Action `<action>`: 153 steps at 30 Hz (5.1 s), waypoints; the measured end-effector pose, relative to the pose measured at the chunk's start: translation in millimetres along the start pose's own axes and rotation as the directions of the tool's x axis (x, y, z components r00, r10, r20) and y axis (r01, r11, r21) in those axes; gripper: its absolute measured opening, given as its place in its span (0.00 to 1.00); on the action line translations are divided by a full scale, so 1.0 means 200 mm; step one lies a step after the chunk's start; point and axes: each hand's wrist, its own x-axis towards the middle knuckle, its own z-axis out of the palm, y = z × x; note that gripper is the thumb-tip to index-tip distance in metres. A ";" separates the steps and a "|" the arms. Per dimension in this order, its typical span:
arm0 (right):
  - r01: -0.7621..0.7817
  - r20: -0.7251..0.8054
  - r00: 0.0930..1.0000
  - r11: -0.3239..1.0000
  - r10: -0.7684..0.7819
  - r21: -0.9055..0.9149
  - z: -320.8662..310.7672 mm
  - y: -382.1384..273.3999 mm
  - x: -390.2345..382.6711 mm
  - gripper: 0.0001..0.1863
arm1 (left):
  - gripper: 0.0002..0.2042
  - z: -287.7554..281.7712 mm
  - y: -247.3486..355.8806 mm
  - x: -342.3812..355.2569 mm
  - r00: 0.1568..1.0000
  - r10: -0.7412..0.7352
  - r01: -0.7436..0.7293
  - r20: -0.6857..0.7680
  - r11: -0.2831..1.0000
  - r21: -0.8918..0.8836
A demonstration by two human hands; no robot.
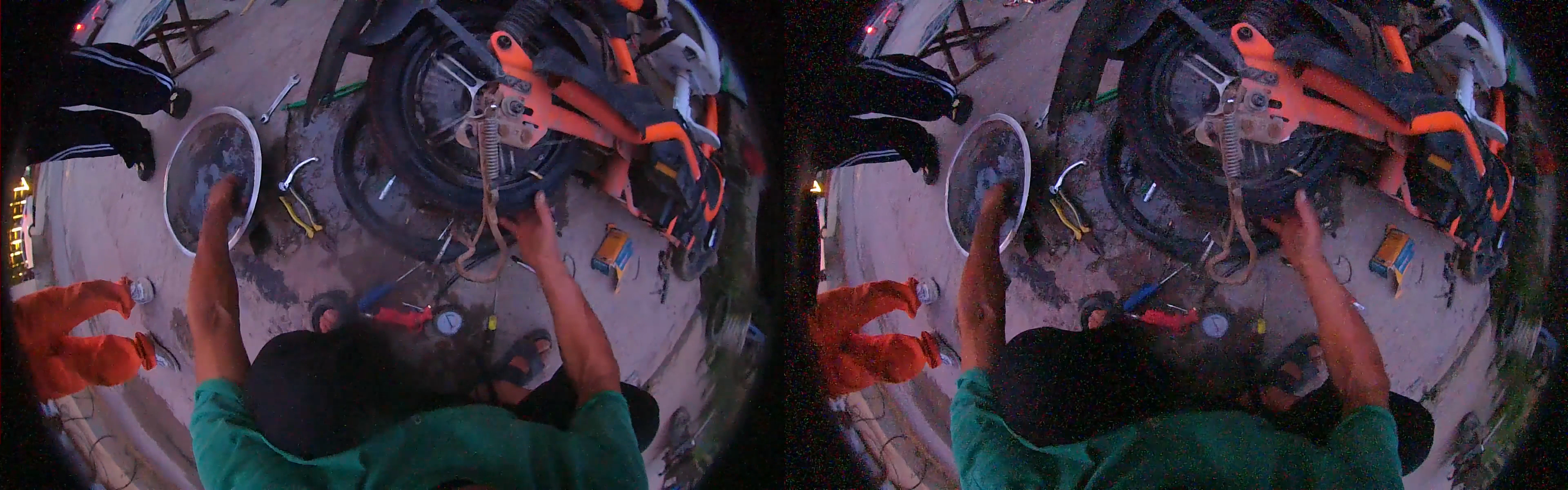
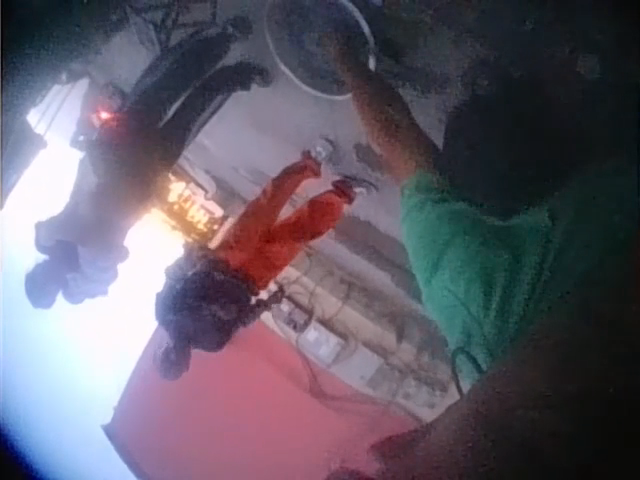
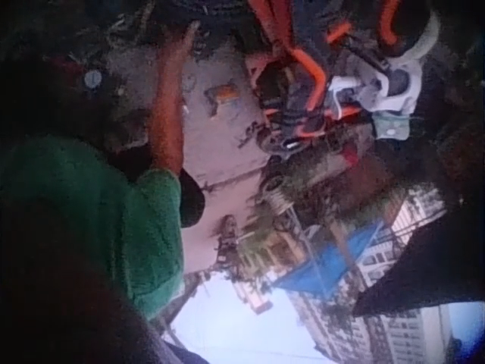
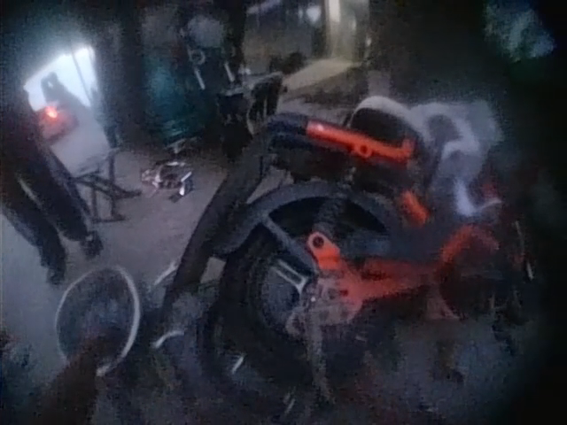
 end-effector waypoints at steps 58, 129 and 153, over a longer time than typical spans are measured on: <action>0.010 0.015 1.000 0.984 -0.007 -0.177 -0.14 0.03 -0.04 0.32 | 0.22 0.83 0.07 -0.70 0.990 0.138 -0.133 0.011 0.971 -0.197; 0.092 -0.121 0.990 0.973 -0.067 0.213 0.02 -0.19 0.06 0.35 | 0.15 0.88 -0.03 -0.94 0.981 0.080 -0.068 0.176 0.995 -0.071; -0.221 -0.144 0.918 0.174 0.370 -0.960 0.14 -0.46 -0.19 0.18 | 0.16 1.25 0.13 -0.34 0.797 0.496 -0.582 0.345 0.480 0.656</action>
